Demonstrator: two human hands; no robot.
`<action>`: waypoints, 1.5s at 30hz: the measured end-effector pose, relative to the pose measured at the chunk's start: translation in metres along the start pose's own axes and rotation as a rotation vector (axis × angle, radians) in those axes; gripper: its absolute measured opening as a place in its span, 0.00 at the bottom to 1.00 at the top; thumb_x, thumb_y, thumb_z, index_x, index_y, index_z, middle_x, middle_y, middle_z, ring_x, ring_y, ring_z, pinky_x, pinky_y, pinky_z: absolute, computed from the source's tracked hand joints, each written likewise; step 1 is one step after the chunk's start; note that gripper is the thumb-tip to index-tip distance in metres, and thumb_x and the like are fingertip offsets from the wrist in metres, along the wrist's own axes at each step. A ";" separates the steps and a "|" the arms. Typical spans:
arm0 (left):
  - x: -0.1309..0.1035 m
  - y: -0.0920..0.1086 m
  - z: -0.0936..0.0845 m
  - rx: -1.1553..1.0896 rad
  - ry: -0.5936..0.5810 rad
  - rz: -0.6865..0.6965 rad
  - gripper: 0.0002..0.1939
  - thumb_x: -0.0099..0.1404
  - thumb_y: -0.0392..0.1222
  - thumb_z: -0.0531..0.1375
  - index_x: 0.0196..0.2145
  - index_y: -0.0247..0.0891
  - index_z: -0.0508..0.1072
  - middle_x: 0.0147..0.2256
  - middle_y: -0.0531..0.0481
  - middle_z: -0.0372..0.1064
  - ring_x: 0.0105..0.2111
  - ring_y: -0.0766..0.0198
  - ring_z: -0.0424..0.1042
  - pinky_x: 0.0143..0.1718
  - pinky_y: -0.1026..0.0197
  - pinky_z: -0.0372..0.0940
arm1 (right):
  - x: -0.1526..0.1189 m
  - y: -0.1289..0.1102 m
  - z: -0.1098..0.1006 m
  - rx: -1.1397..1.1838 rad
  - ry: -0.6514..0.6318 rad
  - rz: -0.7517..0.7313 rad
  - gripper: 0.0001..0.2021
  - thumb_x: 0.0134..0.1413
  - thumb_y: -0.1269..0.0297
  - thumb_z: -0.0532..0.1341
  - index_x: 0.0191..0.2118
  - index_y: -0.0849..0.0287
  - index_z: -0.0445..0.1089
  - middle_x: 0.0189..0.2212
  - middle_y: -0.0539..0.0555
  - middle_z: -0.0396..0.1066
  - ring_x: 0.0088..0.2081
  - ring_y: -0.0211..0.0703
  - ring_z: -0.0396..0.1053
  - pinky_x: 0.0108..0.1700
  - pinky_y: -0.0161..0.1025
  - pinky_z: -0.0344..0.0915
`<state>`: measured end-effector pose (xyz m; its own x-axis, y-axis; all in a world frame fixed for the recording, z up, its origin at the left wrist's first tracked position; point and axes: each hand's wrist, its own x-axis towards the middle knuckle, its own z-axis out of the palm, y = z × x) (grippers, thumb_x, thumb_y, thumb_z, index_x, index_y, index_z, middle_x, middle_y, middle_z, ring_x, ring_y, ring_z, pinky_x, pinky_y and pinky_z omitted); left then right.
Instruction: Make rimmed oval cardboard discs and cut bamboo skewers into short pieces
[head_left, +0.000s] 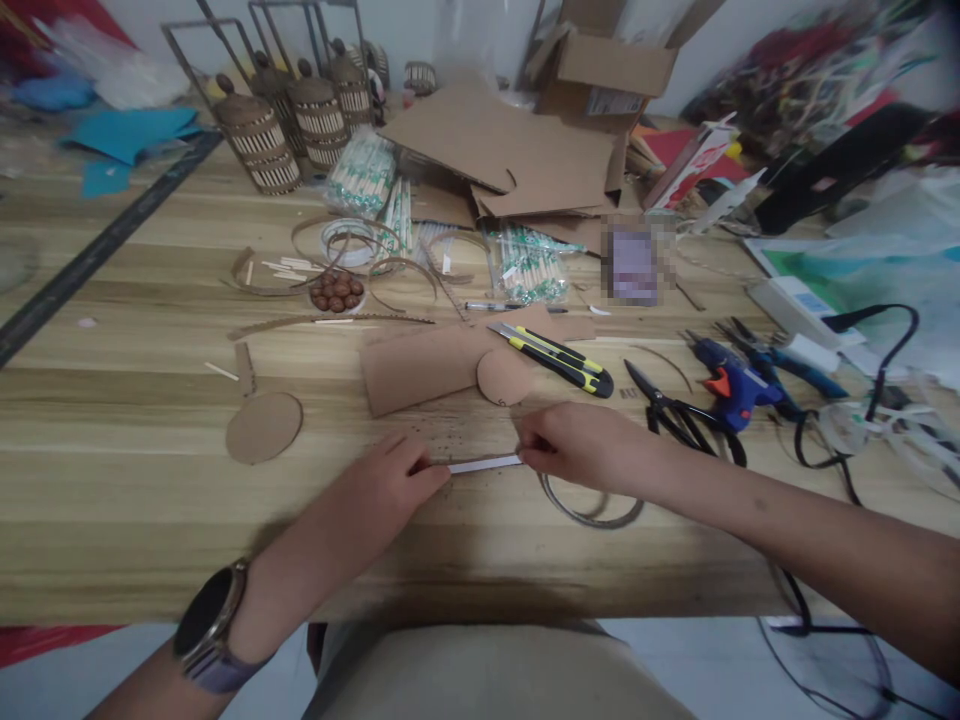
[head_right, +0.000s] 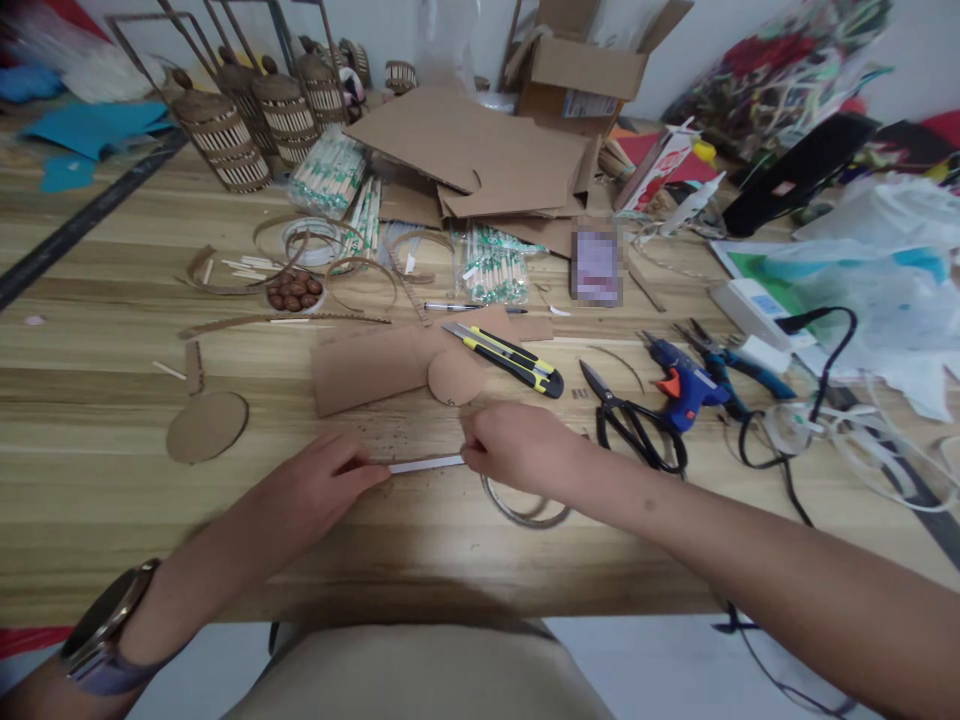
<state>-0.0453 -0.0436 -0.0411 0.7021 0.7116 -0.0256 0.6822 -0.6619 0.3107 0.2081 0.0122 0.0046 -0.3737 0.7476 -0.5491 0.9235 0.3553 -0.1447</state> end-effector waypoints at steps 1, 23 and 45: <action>0.001 0.002 -0.002 0.014 -0.033 -0.009 0.18 0.70 0.27 0.49 0.46 0.40 0.75 0.37 0.50 0.65 0.38 0.59 0.64 0.39 0.59 0.64 | 0.000 0.000 0.000 -0.007 0.003 0.000 0.08 0.59 0.63 0.59 0.32 0.56 0.74 0.26 0.51 0.72 0.28 0.41 0.67 0.26 0.36 0.47; 0.050 0.033 -0.012 0.248 -0.057 0.179 0.06 0.70 0.31 0.56 0.42 0.38 0.71 0.37 0.47 0.68 0.39 0.54 0.68 0.37 0.56 0.64 | 0.000 -0.003 -0.002 -0.021 -0.022 -0.011 0.08 0.60 0.62 0.59 0.36 0.56 0.76 0.33 0.54 0.78 0.35 0.46 0.73 0.28 0.36 0.50; 0.016 0.019 0.003 0.211 -0.020 0.198 0.12 0.68 0.26 0.55 0.47 0.36 0.70 0.40 0.45 0.72 0.39 0.56 0.70 0.37 0.57 0.67 | 0.001 -0.006 -0.016 0.340 -0.179 -0.092 0.12 0.54 0.70 0.56 0.25 0.59 0.74 0.18 0.47 0.68 0.21 0.35 0.64 0.24 0.32 0.53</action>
<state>-0.0207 -0.0451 -0.0383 0.8282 0.5604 -0.0038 0.5575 -0.8232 0.1072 0.2006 0.0196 0.0176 -0.4632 0.6009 -0.6514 0.8739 0.1876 -0.4484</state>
